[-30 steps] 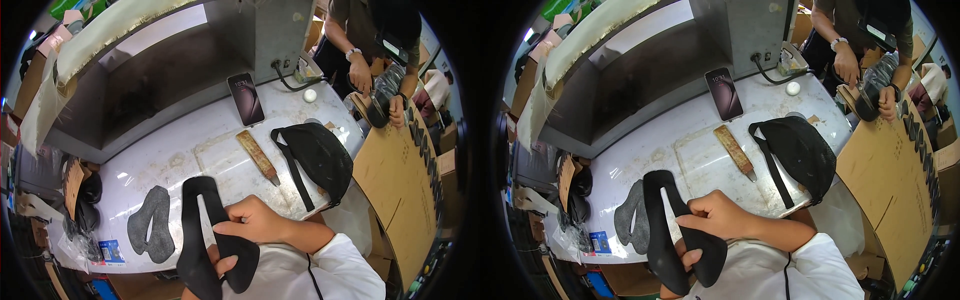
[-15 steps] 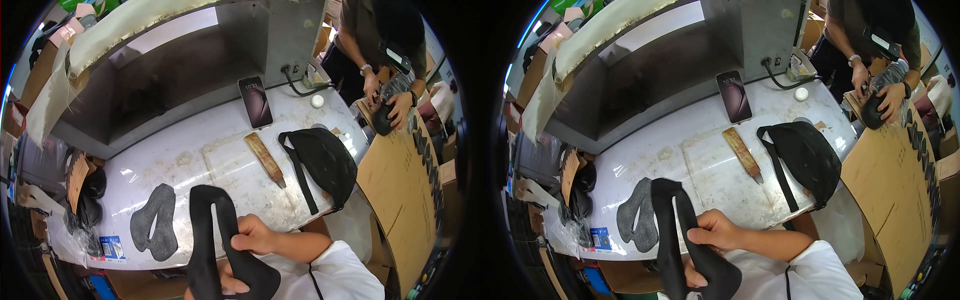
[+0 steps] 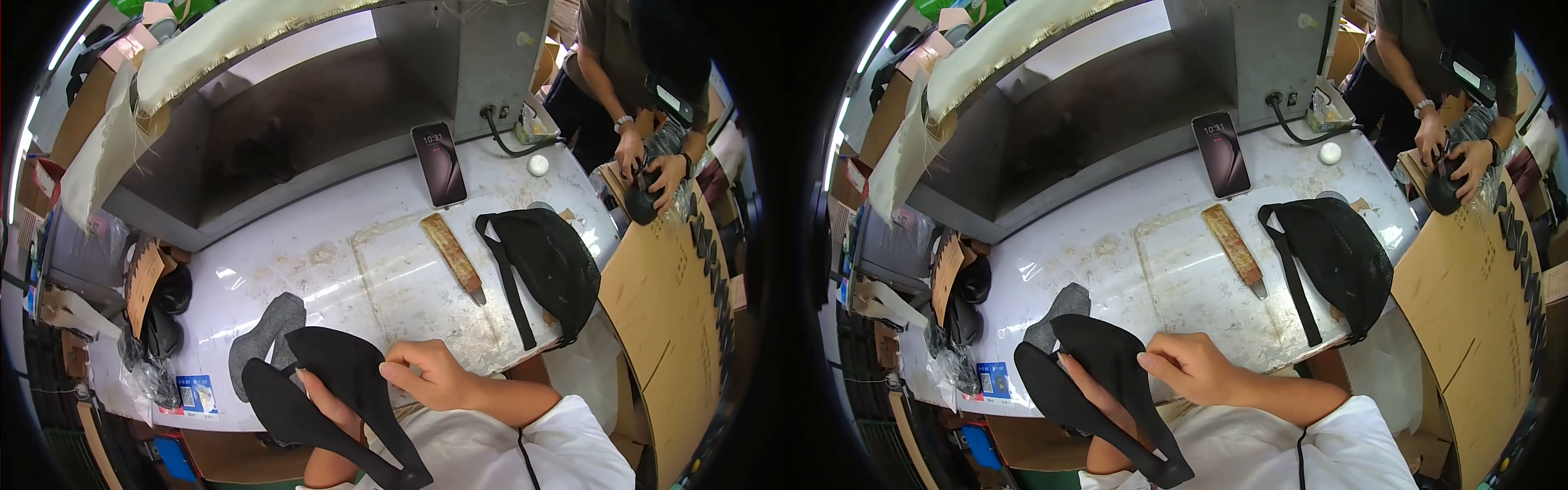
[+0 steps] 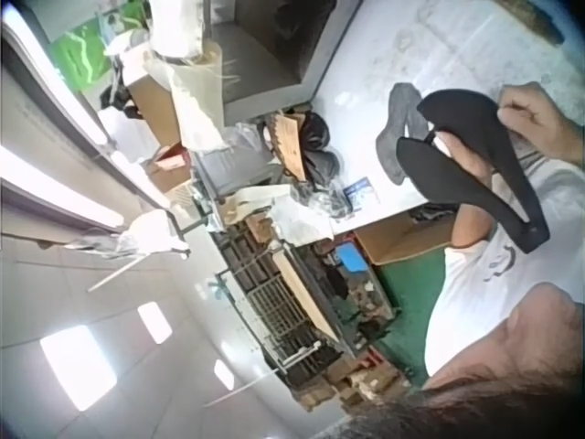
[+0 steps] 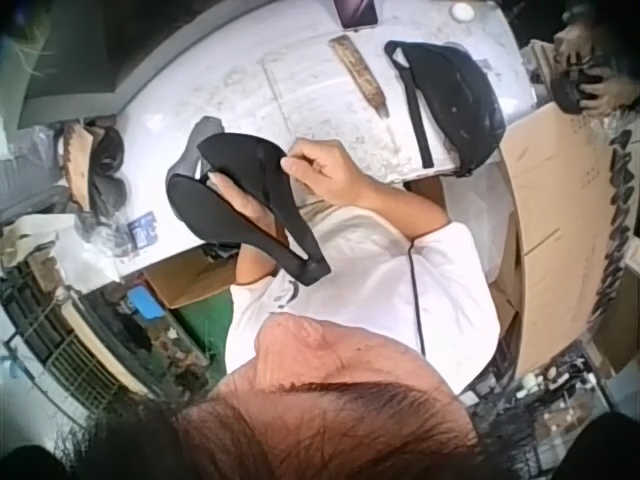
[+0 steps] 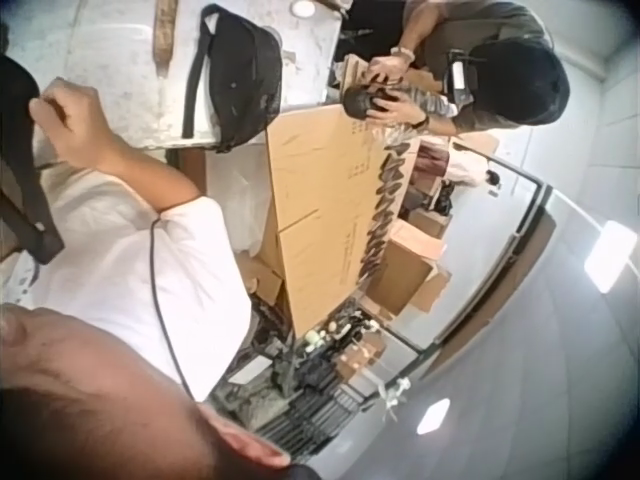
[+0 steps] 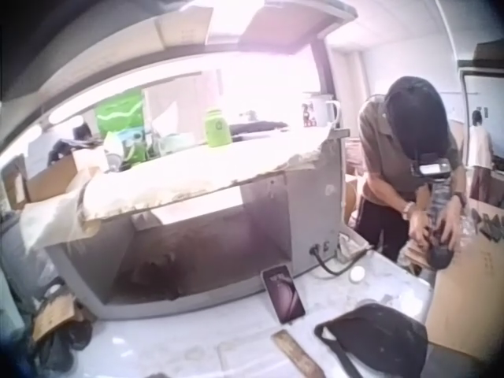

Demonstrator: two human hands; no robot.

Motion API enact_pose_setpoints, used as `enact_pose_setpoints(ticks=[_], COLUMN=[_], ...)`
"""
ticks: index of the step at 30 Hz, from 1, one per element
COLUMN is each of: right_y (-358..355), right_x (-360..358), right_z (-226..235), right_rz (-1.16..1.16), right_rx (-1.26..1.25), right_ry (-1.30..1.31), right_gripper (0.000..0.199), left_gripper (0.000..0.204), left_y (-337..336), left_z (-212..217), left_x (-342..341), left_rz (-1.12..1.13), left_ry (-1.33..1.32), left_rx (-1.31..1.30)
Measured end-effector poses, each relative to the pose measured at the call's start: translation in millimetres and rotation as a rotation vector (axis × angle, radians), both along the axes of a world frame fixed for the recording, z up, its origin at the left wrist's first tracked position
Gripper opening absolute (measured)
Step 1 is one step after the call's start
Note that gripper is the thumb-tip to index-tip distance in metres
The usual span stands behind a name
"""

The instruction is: The recorder is manually fitting and adjusting black covers onto bicycle saddle frames at a workstation.

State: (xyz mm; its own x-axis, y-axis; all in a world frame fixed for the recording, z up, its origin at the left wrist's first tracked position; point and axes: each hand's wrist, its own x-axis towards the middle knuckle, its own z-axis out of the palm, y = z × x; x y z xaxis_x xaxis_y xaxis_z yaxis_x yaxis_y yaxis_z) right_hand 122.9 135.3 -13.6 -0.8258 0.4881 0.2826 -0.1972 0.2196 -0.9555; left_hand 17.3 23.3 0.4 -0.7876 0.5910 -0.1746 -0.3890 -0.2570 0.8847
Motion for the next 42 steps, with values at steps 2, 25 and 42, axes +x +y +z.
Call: enact_pose_setpoints(ticks=[2, 25, 42], right_y=[0.9, -22.5, 3.5], right_x=[-0.6, 2.5, -19.0], right_z=[3.1, -26.3, 13.4], right_rz=[0.057, 0.036, -0.325], right_rx=[-0.295, -0.654, 0.232], right_ry=[-0.075, 0.105, 0.091], right_gripper=[0.022, 0.016, 0.016], left_gripper=[0.053, 0.073, 0.081], left_y=[9.5, 18.8, 5.5], left_z=[6.2, -26.8, -33.1], left_x=[4.3, -17.7, 4.1], left_rz=[0.037, -0.296, -0.268], left_ry=[-0.119, -0.366, -0.263], left_rx=[0.123, 0.5, 0.488])
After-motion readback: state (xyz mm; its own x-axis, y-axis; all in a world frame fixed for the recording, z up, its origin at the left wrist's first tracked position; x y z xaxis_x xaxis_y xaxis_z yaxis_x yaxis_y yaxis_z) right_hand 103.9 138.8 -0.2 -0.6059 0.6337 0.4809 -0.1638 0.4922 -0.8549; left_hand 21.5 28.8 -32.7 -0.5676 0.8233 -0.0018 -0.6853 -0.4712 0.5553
